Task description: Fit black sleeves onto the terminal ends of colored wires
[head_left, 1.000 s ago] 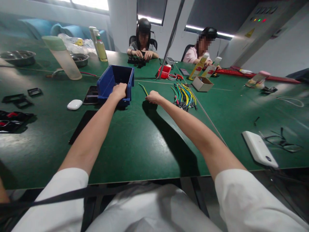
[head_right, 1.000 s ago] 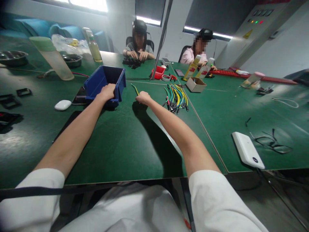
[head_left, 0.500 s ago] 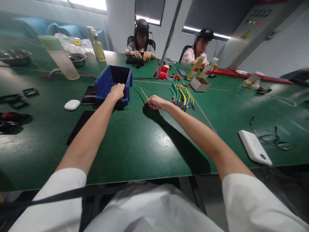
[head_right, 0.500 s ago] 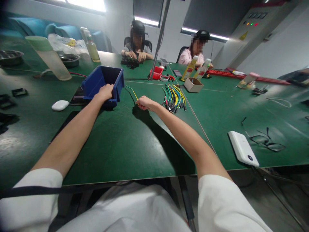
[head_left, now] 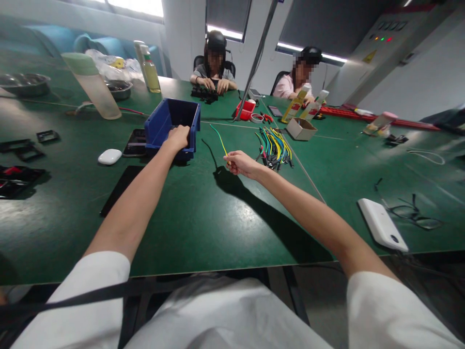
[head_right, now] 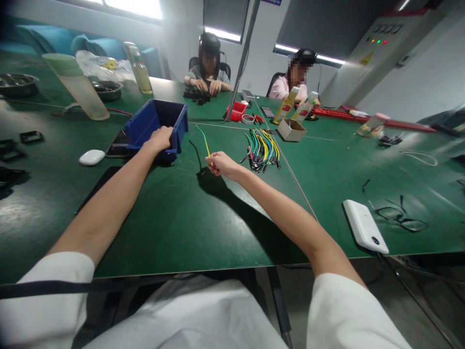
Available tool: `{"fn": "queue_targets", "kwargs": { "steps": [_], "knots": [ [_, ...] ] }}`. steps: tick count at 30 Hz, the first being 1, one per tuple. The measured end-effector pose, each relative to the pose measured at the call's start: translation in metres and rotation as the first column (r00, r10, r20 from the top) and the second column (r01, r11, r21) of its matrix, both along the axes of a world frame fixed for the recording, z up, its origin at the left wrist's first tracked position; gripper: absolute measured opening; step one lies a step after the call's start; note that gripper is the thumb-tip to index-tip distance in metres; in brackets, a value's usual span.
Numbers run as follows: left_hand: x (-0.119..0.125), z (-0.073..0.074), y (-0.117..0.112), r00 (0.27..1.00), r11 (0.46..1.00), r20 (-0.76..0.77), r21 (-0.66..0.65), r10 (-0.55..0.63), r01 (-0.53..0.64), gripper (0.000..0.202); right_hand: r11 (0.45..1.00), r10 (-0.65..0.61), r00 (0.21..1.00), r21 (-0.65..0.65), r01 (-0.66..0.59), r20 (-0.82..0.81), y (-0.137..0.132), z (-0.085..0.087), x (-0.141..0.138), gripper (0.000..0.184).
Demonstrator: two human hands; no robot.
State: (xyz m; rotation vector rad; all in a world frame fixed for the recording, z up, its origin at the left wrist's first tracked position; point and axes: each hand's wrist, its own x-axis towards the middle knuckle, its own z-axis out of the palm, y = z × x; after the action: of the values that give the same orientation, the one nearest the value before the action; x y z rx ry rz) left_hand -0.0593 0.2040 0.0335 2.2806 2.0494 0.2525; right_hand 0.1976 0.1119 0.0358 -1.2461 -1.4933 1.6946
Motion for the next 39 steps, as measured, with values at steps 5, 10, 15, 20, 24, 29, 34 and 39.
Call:
{"fn": "queue_targets", "kwargs": {
  "steps": [5,10,15,20,24,29,34,39],
  "knots": [
    [0.0,0.0,-0.001,1.0,1.0,-0.006,0.007,0.006,-0.006,0.042,0.999,-0.054,0.988,-0.001,0.055,-0.147,-0.018,-0.001,0.002,0.02],
    [0.0,-0.001,0.001,0.999,1.0,-0.025,-0.004,0.026,-0.027,0.045,0.994,-0.11,0.97,-0.003,0.112,-0.219,-0.032,-0.016,0.002,0.016],
    [0.0,-0.002,0.0,0.999,1.0,-0.027,0.006,0.022,-0.022,0.047,0.981,-0.163,0.959,0.068,0.183,-0.231,-0.043,-0.035,-0.003,0.021],
    [-0.002,-0.002,0.001,1.0,1.0,0.001,-0.001,0.004,-0.004,0.048,0.953,-0.205,0.964,0.192,0.236,-0.167,-0.047,-0.047,-0.007,0.024],
    [-0.001,0.0,-0.001,1.0,1.0,0.016,0.021,0.019,-0.019,0.046,0.935,-0.227,0.966,0.249,0.253,-0.126,-0.046,-0.052,-0.008,0.025],
    [0.003,0.002,-0.001,0.997,0.994,0.004,0.079,0.079,-0.08,0.042,0.92,-0.217,0.97,0.309,0.242,-0.115,-0.047,-0.054,-0.007,0.022],
    [0.002,0.002,0.001,0.974,0.963,0.153,0.188,0.164,-0.192,0.034,0.924,-0.183,0.979,0.324,0.202,-0.087,-0.047,-0.054,-0.006,0.018],
    [0.002,0.011,-0.002,0.939,0.93,0.286,0.256,0.189,-0.265,0.038,0.914,-0.155,0.988,0.376,0.154,-0.028,-0.048,-0.055,-0.005,0.017]
  ]
}}
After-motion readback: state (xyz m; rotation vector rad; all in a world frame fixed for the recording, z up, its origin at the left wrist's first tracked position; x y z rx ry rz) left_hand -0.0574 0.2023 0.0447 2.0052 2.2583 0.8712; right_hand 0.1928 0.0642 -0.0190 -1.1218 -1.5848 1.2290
